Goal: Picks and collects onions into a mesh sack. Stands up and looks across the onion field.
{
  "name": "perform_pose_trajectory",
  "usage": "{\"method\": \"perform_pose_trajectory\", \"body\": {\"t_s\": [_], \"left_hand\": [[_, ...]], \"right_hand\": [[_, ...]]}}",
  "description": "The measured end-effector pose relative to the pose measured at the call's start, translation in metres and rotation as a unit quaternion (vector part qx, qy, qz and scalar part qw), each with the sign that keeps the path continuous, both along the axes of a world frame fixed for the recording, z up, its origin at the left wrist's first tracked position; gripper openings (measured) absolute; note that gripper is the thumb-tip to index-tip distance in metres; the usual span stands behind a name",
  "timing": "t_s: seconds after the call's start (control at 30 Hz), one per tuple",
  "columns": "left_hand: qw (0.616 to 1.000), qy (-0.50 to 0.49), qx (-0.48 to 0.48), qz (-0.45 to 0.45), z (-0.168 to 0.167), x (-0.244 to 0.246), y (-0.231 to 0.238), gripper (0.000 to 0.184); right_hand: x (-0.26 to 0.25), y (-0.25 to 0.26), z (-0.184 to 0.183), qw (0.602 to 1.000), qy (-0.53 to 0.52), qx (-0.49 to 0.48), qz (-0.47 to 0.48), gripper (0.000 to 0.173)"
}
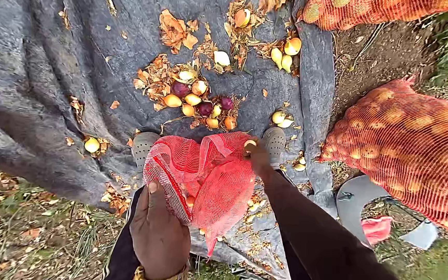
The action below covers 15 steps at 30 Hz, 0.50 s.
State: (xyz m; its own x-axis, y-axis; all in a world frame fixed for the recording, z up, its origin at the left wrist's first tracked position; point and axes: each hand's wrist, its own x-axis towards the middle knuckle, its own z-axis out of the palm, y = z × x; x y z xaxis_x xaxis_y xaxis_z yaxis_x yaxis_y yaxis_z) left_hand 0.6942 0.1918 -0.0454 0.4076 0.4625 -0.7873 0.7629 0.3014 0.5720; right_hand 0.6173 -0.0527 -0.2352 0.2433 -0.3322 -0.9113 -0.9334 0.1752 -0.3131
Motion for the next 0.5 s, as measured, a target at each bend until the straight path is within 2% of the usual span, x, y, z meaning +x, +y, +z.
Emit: {"method": "perform_pose_trajectory", "body": {"t_s": [0.03,0.07,0.1,0.17,0.2,0.23,0.27,0.3,0.33,0.37,0.4,0.43,0.5], "left_hand": [[1.000,0.006,-0.006,-0.004,0.000,-0.002,-0.003,0.036],[1.000,0.011,-0.014,-0.010,0.000,-0.003,-0.006,0.036],[1.000,0.014,-0.022,-0.014,0.001,-0.003,-0.009,0.035],[0.999,0.007,-0.037,-0.018,0.003,-0.003,-0.013,0.035],[0.999,0.002,-0.041,-0.022,0.005,-0.001,-0.015,0.034],[0.999,-0.006,-0.037,-0.024,0.006,0.002,-0.016,0.034],[0.999,-0.012,-0.032,-0.029,0.006,0.004,-0.018,0.034],[0.999,-0.015,-0.023,-0.034,0.007,0.006,-0.019,0.034],[0.999,-0.016,-0.016,-0.029,0.007,0.005,-0.020,0.033],[1.000,-0.011,-0.011,-0.020,0.008,0.004,-0.020,0.032],[1.000,-0.004,-0.010,-0.014,0.010,0.002,-0.019,0.032],[1.000,0.003,-0.011,-0.012,0.010,0.000,-0.016,0.032],[0.999,-0.002,-0.032,-0.030,0.002,-0.003,-0.014,0.031]], "right_hand": [[0.011,0.003,0.017,0.988,-0.076,0.053,-0.127,0.038],[0.020,0.012,0.036,0.960,-0.135,0.142,-0.198,0.035],[0.027,0.027,0.054,0.929,-0.169,0.253,-0.210,0.034],[0.028,0.072,0.071,0.867,-0.163,0.451,-0.132,0.038],[0.025,0.094,0.066,0.852,-0.136,0.502,-0.061,0.039],[0.023,0.108,0.058,0.862,-0.105,0.490,0.080,0.038],[0.022,0.113,0.048,0.865,-0.069,0.419,0.268,0.036],[0.018,0.112,0.037,0.850,-0.025,0.299,0.432,0.036],[0.013,0.104,0.030,0.846,0.021,0.178,0.502,0.035],[0.008,0.087,0.028,0.869,0.043,0.069,0.489,0.031],[0.009,0.065,0.029,0.907,0.042,-0.025,0.417,0.030],[0.016,0.041,0.028,0.926,0.037,-0.114,0.358,0.031],[0.044,-0.022,0.012,0.911,0.041,-0.273,0.306,0.030]]}}
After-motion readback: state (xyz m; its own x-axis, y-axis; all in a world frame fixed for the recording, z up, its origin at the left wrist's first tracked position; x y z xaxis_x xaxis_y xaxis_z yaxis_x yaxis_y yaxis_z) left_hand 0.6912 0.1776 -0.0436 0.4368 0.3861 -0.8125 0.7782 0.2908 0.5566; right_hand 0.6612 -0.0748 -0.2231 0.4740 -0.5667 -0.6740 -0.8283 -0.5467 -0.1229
